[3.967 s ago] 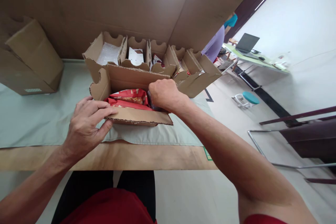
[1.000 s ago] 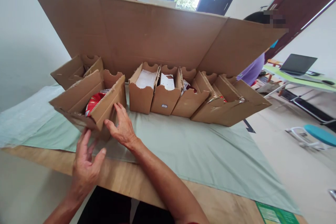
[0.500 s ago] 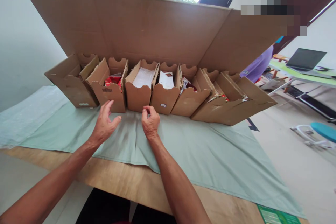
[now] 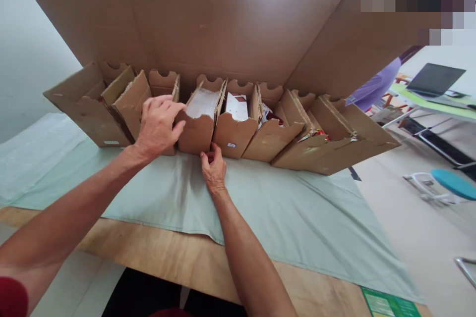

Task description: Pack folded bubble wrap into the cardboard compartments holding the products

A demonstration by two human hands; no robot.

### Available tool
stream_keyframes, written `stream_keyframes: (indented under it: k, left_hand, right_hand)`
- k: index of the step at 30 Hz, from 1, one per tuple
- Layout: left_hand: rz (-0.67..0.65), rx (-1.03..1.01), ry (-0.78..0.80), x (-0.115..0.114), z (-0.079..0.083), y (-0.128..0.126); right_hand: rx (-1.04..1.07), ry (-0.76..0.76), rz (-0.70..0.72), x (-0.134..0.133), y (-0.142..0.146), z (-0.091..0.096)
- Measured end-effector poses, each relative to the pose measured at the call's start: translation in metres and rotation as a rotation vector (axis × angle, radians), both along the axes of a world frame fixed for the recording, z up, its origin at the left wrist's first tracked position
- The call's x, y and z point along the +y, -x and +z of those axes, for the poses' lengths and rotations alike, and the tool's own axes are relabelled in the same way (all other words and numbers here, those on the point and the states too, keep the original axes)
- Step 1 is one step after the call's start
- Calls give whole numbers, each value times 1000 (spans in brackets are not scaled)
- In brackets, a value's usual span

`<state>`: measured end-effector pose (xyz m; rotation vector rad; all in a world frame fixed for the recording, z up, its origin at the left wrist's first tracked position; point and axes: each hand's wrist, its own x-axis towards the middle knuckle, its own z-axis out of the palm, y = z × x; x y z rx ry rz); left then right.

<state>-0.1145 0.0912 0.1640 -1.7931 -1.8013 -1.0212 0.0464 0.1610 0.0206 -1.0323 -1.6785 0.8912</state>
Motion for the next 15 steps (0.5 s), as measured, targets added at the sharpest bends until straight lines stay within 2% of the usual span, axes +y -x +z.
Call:
stream_keyframes:
  k: [3,8,15]
  left_hand:
    - [32,22,-36,7,1,0]
    - [41,2,-77,-4,-5,0]
    - [11,-29,-14,-1,-2,-3]
  right_hand:
    - [-2,-4,14,1,-2,-1]
    - [-5,-10,38,1,-2,-1]
    - [-7,20,53,4,-1,-4]
